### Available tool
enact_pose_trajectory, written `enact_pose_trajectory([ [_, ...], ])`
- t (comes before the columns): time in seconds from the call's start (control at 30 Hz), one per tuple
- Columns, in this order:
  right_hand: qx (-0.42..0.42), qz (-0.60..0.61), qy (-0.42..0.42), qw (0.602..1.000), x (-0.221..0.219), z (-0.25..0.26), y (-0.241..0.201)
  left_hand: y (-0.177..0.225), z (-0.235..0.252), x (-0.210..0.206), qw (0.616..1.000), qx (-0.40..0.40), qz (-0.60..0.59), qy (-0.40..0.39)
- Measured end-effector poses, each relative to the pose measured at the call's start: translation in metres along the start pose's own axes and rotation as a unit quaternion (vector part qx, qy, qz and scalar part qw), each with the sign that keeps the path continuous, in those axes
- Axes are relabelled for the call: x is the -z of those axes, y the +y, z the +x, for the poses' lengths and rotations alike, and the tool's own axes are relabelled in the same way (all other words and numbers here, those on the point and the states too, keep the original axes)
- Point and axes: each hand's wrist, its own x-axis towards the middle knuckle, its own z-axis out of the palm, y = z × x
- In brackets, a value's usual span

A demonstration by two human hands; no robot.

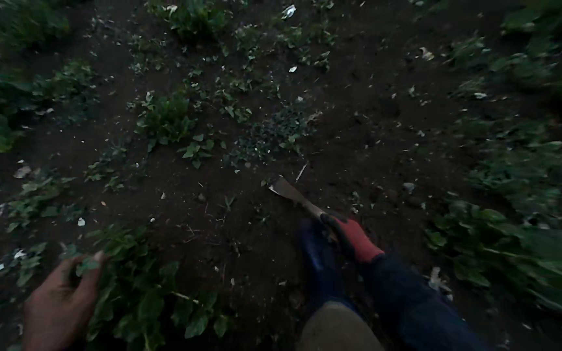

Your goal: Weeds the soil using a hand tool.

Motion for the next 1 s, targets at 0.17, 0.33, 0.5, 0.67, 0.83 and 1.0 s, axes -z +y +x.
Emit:
enact_pose_trajectory([
  [0.17, 0.000, 0.041, -0.023, 0.999, -0.025, 0.059, -0.020, 0.019, 0.011, -0.008, 0.999, 0.004, 0.034, 0.000],
  [0.33, 0.042, -0.033, -0.078, 0.996, 0.004, 0.080, -0.027, 0.052, 0.047, -0.024, 0.999, 0.013, 0.029, -0.005],
  [0.5, -0.021, 0.037, 0.039, 0.998, 0.063, 0.038, 0.014, 0.096, 0.075, -0.060, 0.996, 0.010, 0.071, 0.046],
  [0.67, -0.052, 0.059, 0.056, 0.995, 0.029, 0.107, -0.027, 0.152, 0.076, -0.167, 0.988, -0.100, 0.118, 0.016],
  [0.83, -0.057, 0.068, 0.045, 0.995, 0.094, 0.039, 0.004, 0.170, 0.074, -0.168, 0.974, -0.132, 0.171, -0.062],
  [1.0, -0.010, -0.002, 0.066, 0.998, 0.062, 0.120, -0.019, 0.213, 0.102, -0.231, 0.969, -0.208, 0.121, -0.063],
])
